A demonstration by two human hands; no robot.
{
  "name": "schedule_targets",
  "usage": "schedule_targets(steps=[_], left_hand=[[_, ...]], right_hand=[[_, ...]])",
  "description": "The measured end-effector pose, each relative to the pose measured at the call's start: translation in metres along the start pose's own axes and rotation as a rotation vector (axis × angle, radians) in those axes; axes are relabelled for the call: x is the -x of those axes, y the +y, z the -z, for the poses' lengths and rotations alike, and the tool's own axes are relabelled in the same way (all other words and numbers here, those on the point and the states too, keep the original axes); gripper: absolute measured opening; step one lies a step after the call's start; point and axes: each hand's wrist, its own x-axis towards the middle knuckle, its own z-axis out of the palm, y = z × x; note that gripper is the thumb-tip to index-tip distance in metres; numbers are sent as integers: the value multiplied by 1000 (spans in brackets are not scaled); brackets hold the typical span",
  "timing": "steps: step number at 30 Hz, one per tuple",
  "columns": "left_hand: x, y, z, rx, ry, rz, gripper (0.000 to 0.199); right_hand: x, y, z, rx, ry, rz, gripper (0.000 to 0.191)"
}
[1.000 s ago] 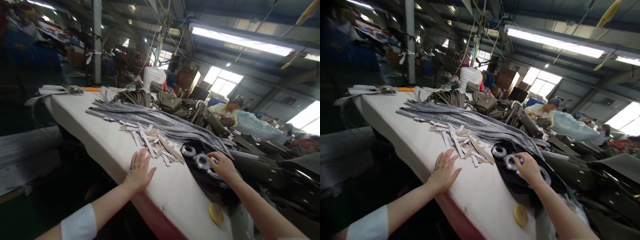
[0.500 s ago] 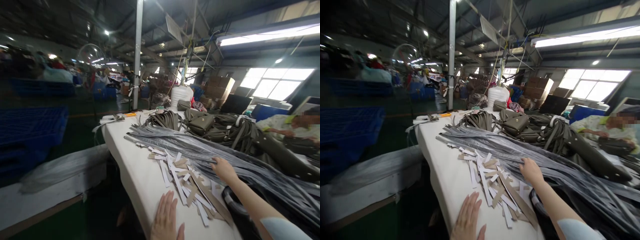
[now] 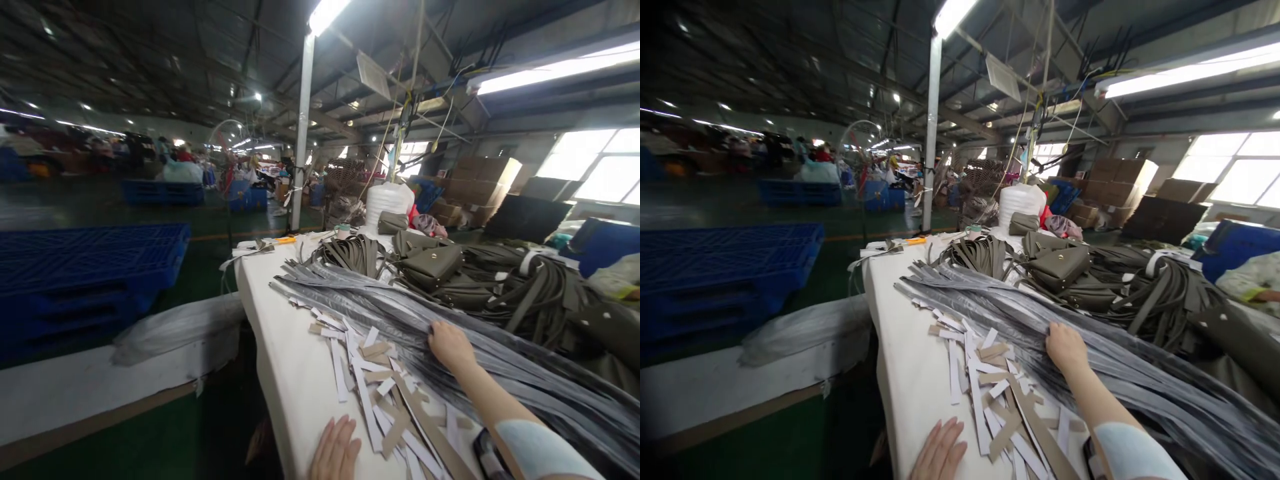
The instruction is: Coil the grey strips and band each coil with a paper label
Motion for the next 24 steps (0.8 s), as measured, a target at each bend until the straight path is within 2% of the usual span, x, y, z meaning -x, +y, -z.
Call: schedule_targets(steps=[3, 6, 10, 13, 15, 18, 20, 22, 24], left_hand=[[-3, 1, 19, 49, -191, -70, 54], [-6, 4, 31, 120, -309, -38, 67], [-6, 6, 31, 172, -333, 2, 69], [-5, 5, 34, 269, -356, 3, 71], [-12, 7, 44, 421, -377, 32, 75], [-45, 18, 72, 775, -361, 239, 75], [-82, 26, 94, 1080, -293, 402, 66], [-120, 30, 114, 1373, -256, 542, 66], [-151, 26, 133, 1503, -172, 658, 64]], right_hand=[[15, 4, 31, -12, 51, -7, 26], [38, -1, 73, -51, 71, 21, 27], [85, -23, 121, -86, 39, 151, 18], [122, -46, 143, -84, 20, 217, 15], [143, -61, 151, -82, 7, 234, 12], [168, -82, 158, -93, -18, 247, 7], [183, -96, 161, -92, -47, 245, 5], [199, -107, 165, -93, -91, 247, 4], [214, -111, 169, -152, -154, 263, 6]])
